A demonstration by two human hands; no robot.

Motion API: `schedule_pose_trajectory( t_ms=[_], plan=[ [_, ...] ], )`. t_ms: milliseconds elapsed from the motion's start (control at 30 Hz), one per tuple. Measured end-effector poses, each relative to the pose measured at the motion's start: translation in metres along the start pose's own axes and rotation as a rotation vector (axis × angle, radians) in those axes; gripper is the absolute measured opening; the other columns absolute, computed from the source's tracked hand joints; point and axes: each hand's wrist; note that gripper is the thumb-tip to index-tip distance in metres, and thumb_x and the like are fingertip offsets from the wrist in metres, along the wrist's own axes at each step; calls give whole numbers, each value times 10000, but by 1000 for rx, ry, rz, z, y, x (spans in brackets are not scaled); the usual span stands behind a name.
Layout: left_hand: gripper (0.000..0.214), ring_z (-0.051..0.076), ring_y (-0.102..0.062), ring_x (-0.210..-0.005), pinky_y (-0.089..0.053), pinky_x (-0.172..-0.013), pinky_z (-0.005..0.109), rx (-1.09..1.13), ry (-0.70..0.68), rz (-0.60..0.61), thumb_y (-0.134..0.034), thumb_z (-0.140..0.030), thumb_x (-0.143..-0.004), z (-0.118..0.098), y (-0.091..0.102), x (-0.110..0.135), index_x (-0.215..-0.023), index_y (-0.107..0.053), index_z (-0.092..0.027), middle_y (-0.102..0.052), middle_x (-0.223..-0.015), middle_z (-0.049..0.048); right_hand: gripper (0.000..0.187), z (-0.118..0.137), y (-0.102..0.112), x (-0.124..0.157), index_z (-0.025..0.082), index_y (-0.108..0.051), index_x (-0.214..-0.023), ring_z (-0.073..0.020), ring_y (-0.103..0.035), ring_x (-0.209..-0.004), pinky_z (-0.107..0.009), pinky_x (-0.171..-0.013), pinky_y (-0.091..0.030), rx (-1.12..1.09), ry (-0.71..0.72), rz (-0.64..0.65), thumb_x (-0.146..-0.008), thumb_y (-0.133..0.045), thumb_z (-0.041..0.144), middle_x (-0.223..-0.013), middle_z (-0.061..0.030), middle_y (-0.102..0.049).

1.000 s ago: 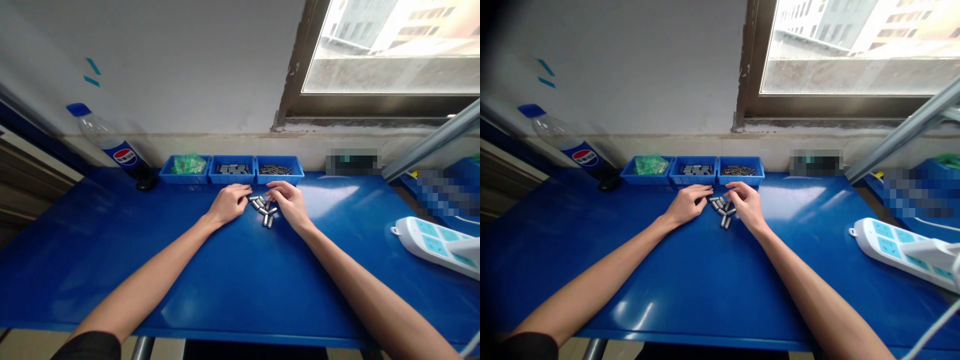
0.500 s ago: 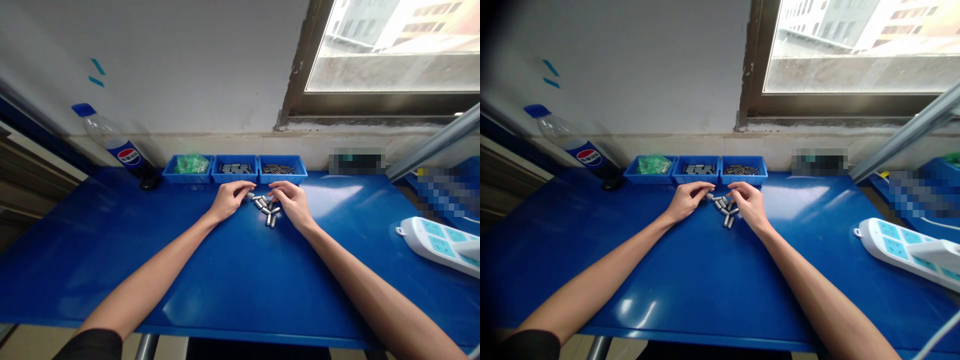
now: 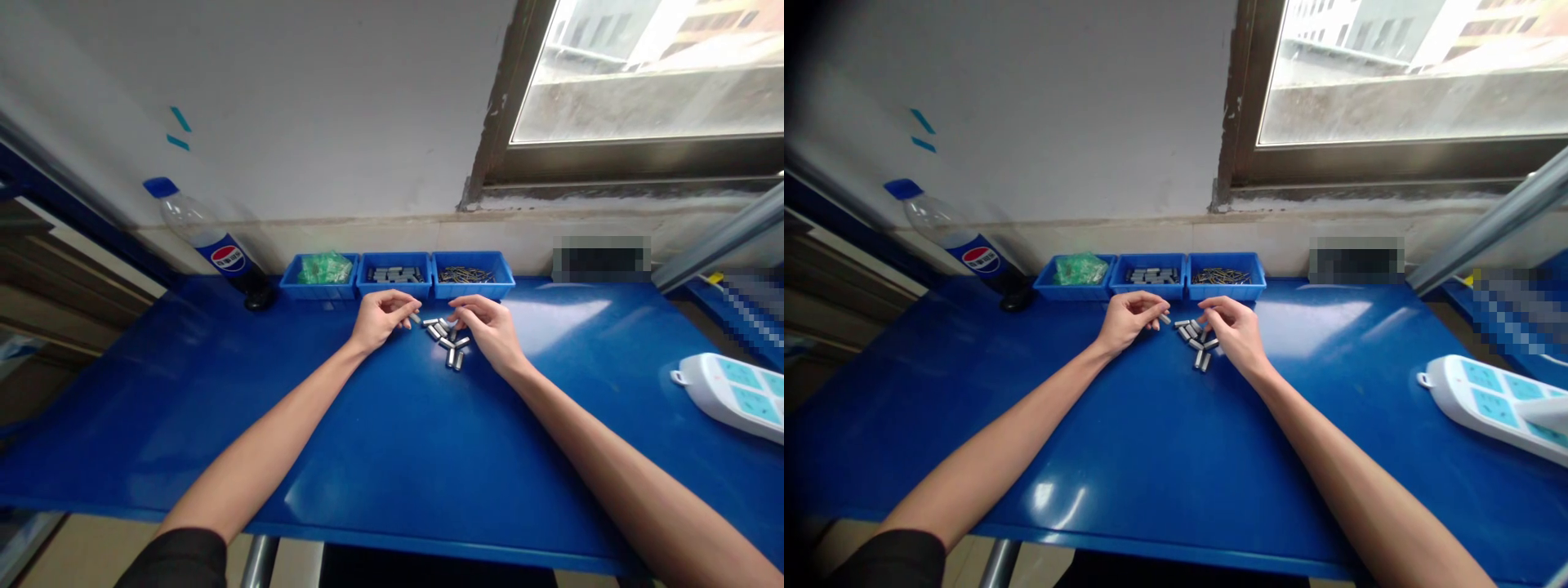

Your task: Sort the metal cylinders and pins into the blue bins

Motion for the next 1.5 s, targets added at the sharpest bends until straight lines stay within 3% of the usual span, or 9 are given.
schedule_pose_trajectory(
  t_ms=[100,200,300,367,567,833,1000,1100,1500],
  plan=[
    [361,170,-739,-629,-605,-619,270,-25,-79,-73,-878,-466,-774,-3,-3,0,-875,-785,-132,-784,-769,75,186,-1,0,0,204,-749,-965,-190,-699,-686,-316,-678,-544,4,3,1,-870,-662,338,-800,-41,-769],
    [276,231,-797,-903,-651,-859,359,-32,-210,-133,-830,-413,-843,-6,-5,-1,-928,-787,-154,-807,-1078,120,186,-2,0,0,201,-752,-967,-186,-700,-685,-315,-688,-545,3,7,-1,-871,-660,331,-800,-40,-769],
    [193,267,-737,-1174,-592,-1050,427,-138,-346,-128,-740,-340,-930,-10,-4,0,-1024,-784,-178,-620,-1492,142,187,-2,0,0,198,-753,-971,-190,-711,-702,-319,-709,-553,-3,10,0,-871,-664,329,-810,-41,-771],
    [185,264,-704,-1235,-563,-1095,444,-312,-426,-121,-684,-279,-962,-11,-3,2,-1099,-778,-199,-506,-1601,129,190,-2,-1,0,197,-751,-973,-191,-714,-706,-322,-715,-557,-8,10,1,-868,-671,333,-814,-43,-773],
    [250,225,-705,-1148,-574,-1052,410,-682,-588,72,-608,-134,-950,-8,-6,12,-1148,-749,-194,-744,-1204,95,198,0,-1,0,200,-748,-967,-193,-711,-701,-327,-713,-562,-7,1,-4,-858,-679,350,-815,-45,-775],
    [238,241,-705,-1096,-580,-1010,418,-785,-521,195,-616,-124,-925,2,-6,10,-1110,-755,-176,-764,-1151,94,204,0,0,0,199,-751,-982,-198,-705,-704,-333,-710,-557,22,-3,6,-856,-677,340,-827,-49,-777],
    [410,250,-689,-1149,-559,-1040,449,-776,-553,351,-633,-99,-898,-1,-7,10,-1289,-709,-193,-762,-1245,84,202,-3,0,-1,200,-750,-995,-197,-712,-713,-331,-716,-559,15,1,14,-860,-670,326,-828,-45,-776],
    [350,245,-691,-1168,-554,-1041,438,-755,-574,399,-623,-137,-951,1,-8,11,-1280,-718,-211,-767,-1249,69,201,-3,0,-1,199,-747,-993,-197,-712,-713,-332,-715,-562,23,4,19,-856,-669,324,-825,-45,-777],
    [179,192,-733,-896,-589,-855,331,-622,-418,146,-656,-225,-975,2,-5,5,-1112,-765,-185,-786,-1027,76,192,-4,-1,-1,210,-752,-972,-222,-757,-790,-352,-765,-594,44,-6,-22,-831,-647,287,-876,-54,-800]
  ],
)
Point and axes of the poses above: each hand's wrist, its own x-axis away from the middle knuckle, its own y-axis out of the back of the hand, z = x × y
